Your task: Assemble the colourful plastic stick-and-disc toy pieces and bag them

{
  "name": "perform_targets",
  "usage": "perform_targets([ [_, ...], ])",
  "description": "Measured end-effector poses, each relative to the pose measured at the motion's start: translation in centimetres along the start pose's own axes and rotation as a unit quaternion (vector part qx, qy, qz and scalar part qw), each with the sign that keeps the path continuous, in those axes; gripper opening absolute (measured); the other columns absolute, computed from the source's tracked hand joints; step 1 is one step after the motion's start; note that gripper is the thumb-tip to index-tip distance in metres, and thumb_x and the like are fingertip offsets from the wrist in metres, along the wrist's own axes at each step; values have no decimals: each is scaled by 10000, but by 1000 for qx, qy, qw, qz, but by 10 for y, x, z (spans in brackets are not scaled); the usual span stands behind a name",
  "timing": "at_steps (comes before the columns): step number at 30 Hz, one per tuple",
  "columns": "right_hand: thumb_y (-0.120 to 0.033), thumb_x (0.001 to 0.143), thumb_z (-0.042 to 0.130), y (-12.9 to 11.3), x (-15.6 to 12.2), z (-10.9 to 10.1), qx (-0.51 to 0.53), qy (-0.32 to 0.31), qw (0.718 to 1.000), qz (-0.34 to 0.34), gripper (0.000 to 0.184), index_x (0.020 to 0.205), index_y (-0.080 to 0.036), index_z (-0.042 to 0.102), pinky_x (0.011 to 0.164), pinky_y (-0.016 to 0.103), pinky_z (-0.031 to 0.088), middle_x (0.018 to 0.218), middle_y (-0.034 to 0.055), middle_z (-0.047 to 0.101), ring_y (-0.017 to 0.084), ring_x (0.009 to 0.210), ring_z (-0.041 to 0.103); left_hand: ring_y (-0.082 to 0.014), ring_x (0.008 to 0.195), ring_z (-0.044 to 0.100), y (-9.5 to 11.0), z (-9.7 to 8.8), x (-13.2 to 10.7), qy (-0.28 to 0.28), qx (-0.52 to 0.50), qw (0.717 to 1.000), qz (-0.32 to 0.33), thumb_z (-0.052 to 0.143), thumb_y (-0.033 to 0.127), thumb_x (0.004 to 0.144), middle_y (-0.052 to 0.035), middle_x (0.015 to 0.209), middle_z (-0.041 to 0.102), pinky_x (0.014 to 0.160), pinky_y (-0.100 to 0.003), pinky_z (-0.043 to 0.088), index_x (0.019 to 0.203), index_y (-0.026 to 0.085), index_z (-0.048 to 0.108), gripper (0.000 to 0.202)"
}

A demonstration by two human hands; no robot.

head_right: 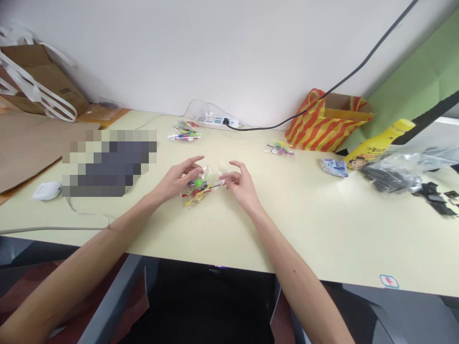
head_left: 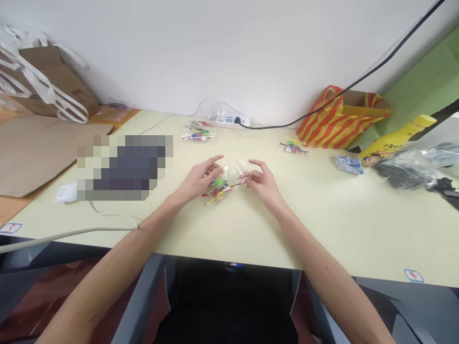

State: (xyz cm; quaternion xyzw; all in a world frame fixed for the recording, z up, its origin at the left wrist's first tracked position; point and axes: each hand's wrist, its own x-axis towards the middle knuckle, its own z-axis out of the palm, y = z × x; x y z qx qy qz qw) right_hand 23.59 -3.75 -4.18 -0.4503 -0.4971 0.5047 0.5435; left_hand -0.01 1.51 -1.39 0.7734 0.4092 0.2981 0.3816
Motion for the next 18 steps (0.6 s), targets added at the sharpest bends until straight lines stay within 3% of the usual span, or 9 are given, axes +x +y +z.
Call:
perform_targets([
  [4,-255,710,731,-5,-1,2,37,4,999,-2,597,1254,-279,486,736,342,541,940,12,769,189,806,688,-160,771,631,-4,-1,2,-19,-70,997,-42,670,585,892,-40,903,707,688,-260,467,1240,198,706,522],
  [7,-237,697,745,-5,-2,7,62,4,998,14,585,1224,-286,496,768,349,553,919,-5,766,191,826,696,-144,701,600,-2,3,2,-38,-127,989,-62,748,567,826,-33,799,669,630,-249,436,1054,170,742,458],
  [10,-236,701,749,-4,-2,9,93,19,995,37,538,1179,-285,508,818,365,564,911,-6,762,189,838,704,-103,584,498,-1,6,2,-49,-182,979,-79,779,539,805,15,670,564,543,-226,345,1054,172,724,447],
  [13,-364,781,742,-4,-3,9,128,33,990,53,436,1144,-273,517,870,389,570,916,17,745,202,884,717,-87,545,425,-2,6,3,-39,-224,969,-92,793,511,804,41,629,478,503,-219,277,1124,176,711,470],
  [16,-517,825,734,-6,-5,8,104,29,993,44,500,1212,-290,512,868,396,580,977,28,702,208,897,714,-93,593,466,-7,4,5,-10,-269,958,-96,819,487,783,15,710,528,523,-222,332,1174,182,716,506],
  [18,-521,795,784,-8,-6,7,43,12,999,13,588,1274,-317,511,853,379,583,1059,30,660,202,909,701,-91,627,500,-11,4,6,6,-296,950,-98,839,473,763,-4,785,581,551,-226,375,1164,190,734,502],
])
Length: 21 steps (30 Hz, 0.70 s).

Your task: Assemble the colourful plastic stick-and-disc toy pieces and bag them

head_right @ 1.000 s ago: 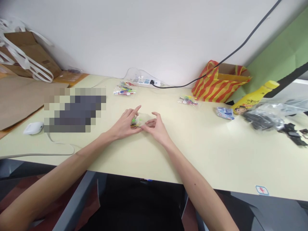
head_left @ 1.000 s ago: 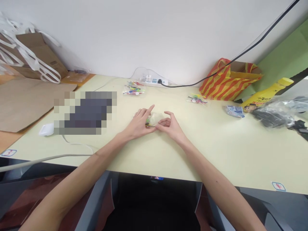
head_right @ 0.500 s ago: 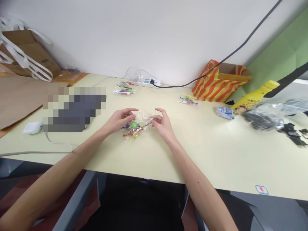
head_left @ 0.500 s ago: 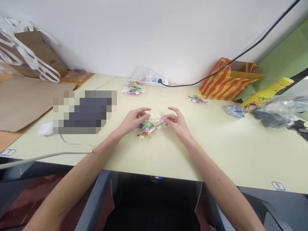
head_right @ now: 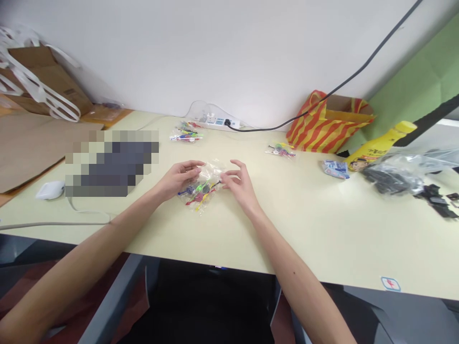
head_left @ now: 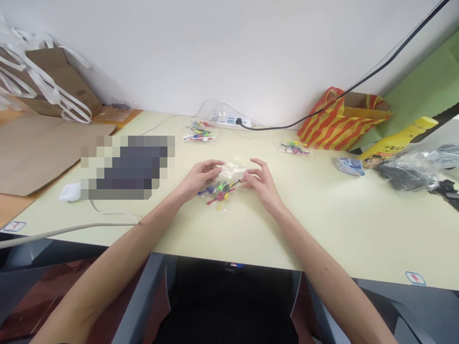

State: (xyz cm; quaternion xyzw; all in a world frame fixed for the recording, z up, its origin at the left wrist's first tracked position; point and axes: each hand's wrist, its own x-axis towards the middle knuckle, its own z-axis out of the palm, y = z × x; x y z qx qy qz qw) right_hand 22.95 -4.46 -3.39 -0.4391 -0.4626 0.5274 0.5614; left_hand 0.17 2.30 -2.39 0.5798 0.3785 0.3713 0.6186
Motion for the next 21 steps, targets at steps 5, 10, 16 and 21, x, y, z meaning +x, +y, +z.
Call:
perform_targets([
  [5,-542,792,784,3,0,0,-121,-33,992,-30,504,1183,-270,618,805,342,569,1091,44,615,182,881,662,-82,642,522,-3,-2,2,2,-35,999,-22,862,456,750,-6,835,621,595,-227,412,1147,183,744,496],
  [10,-558,850,715,8,2,-1,-170,-55,984,-20,366,966,-212,679,732,340,528,887,34,658,176,759,615,-94,661,552,-2,-2,1,-6,-35,999,-31,873,464,741,-10,835,618,618,-231,445,1177,176,734,541],
  [16,-551,914,655,3,-1,-2,-135,-74,987,-41,389,1164,-252,643,720,318,528,968,35,637,177,814,610,-113,710,591,-4,-4,2,-9,-34,999,-31,877,453,743,-25,856,633,666,-241,480,1197,167,728,557],
  [21,-525,871,723,4,-2,3,-217,-96,969,-70,501,1311,-302,635,706,312,503,1015,22,582,151,754,570,-147,790,626,-4,-4,2,-24,-38,998,-36,881,449,736,-59,930,654,712,-259,506,1202,160,723,571],
])
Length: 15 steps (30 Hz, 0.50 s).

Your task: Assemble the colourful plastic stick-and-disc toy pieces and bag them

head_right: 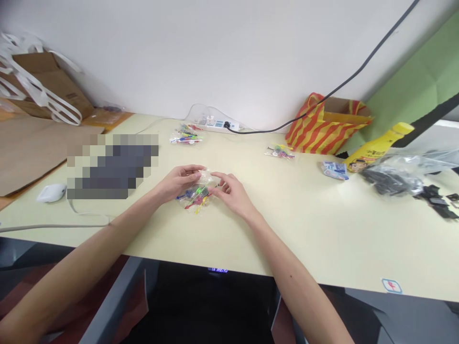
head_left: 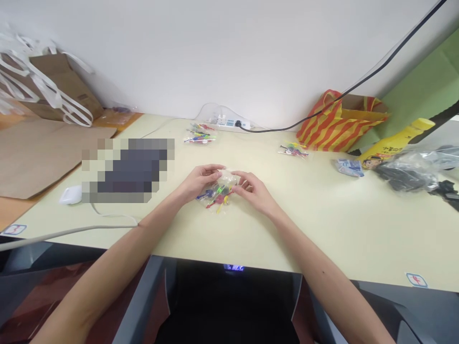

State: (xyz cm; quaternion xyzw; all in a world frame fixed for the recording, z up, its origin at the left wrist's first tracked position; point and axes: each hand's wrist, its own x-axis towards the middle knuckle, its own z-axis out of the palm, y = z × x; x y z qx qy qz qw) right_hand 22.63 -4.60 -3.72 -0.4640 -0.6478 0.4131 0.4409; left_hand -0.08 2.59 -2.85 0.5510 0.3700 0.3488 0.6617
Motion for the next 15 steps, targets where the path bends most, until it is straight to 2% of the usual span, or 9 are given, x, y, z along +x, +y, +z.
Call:
perform_targets([
  [2,-518,840,755,1,0,2,-23,11,1000,7,425,1177,-272,672,650,305,469,899,-4,578,145,685,531,-143,763,612,1,2,-1,0,8,1000,-1,879,462,733,-54,902,647,685,-257,495,1194,160,728,571],
  [6,-485,841,750,1,0,-3,-14,-1,1000,10,287,917,-235,630,615,290,429,770,-27,601,142,649,514,-111,675,552,3,5,-3,-13,37,999,-1,851,486,764,-13,793,607,623,-232,438,1223,178,725,566],
  [8,-486,845,740,2,2,-10,0,-26,1000,11,298,832,-224,599,627,291,433,777,-16,625,143,664,527,-120,705,561,6,6,-2,-28,47,998,-9,807,515,809,-24,821,612,652,-241,458,1254,181,713,564],
  [12,-506,780,796,4,9,-28,53,-73,995,36,369,770,-214,571,644,298,451,756,-17,612,146,673,549,-178,856,614,16,7,8,-60,88,994,-40,703,623,862,-100,1005,652,698,-264,503,1255,170,717,600],
  [15,-506,700,866,3,15,-40,80,-74,993,47,431,755,-213,555,658,299,461,742,-31,587,144,676,557,-188,837,613,26,12,20,-132,144,979,-50,675,648,867,-108,980,674,651,-254,473,1125,159,756,559],
])
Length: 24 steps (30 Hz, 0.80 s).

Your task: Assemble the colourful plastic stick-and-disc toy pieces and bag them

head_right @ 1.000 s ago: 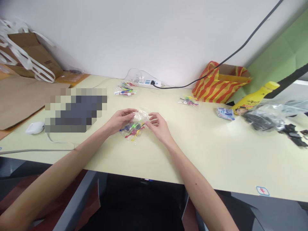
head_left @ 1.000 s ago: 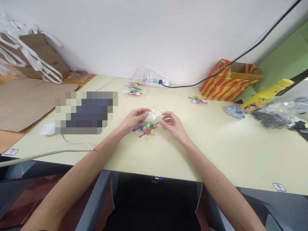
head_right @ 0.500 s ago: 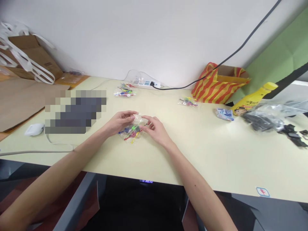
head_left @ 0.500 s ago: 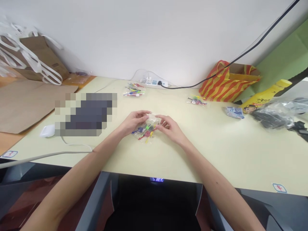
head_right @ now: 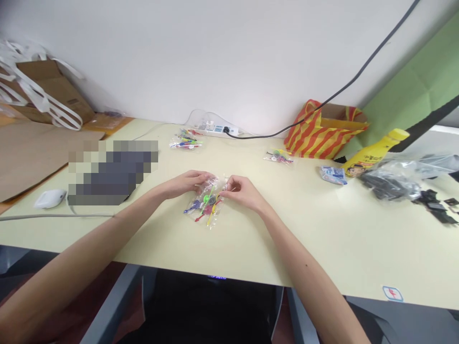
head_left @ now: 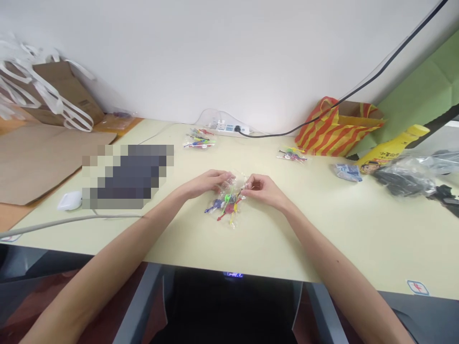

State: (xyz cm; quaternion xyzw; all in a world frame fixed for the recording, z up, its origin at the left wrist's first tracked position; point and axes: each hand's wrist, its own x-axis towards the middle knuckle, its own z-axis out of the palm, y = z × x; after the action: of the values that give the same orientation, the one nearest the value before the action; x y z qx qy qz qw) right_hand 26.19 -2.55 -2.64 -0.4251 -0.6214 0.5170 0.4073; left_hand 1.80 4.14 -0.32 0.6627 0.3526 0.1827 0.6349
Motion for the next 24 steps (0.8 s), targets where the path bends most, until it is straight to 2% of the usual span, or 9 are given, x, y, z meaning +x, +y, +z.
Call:
perform_targets([
  [2,-501,685,885,-2,1,-6,9,4,1000,-5,447,756,-214,550,678,302,465,754,-29,590,144,689,557,-163,739,569,7,2,9,-30,37,999,19,701,623,855,-75,853,658,613,-252,433,983,153,770,492],
  [5,-540,728,853,0,-2,-11,25,26,999,-14,431,774,-216,572,721,320,478,792,-6,625,160,730,571,-142,681,527,8,10,23,-20,38,998,49,762,570,810,-46,787,640,593,-251,384,909,152,760,429],
  [10,-609,730,826,8,-7,-14,20,80,997,-10,440,800,-218,637,679,320,459,762,-1,626,160,682,537,-124,666,535,-10,24,33,83,-29,992,91,781,546,793,-13,735,617,637,-255,401,856,142,692,418],
  [16,-599,712,841,10,-4,-9,35,108,993,-5,475,744,-227,547,642,307,444,723,-15,580,149,652,508,-116,589,537,-22,33,27,170,-72,978,97,762,578,809,18,692,584,572,-253,416,866,173,619,433],
  [20,-545,710,854,12,-4,-7,57,140,988,-21,455,794,-236,531,620,303,442,746,-22,589,138,627,511,-92,552,487,-18,33,26,159,-70,981,90,718,614,837,17,715,578,505,-233,354,903,174,633,453],
  [22,-521,706,857,14,-4,-8,63,153,986,-25,451,894,-250,550,615,301,448,744,-33,594,143,630,522,-88,554,482,-17,32,26,141,-58,985,83,729,593,838,16,697,571,500,-229,338,898,168,650,436],
  [24,-498,688,867,17,-4,-9,74,166,983,-25,528,1041,-271,545,621,300,460,742,-50,602,151,645,541,-91,564,494,-18,32,26,135,-46,986,83,757,561,828,18,677,568,512,-229,351,885,168,658,408],
])
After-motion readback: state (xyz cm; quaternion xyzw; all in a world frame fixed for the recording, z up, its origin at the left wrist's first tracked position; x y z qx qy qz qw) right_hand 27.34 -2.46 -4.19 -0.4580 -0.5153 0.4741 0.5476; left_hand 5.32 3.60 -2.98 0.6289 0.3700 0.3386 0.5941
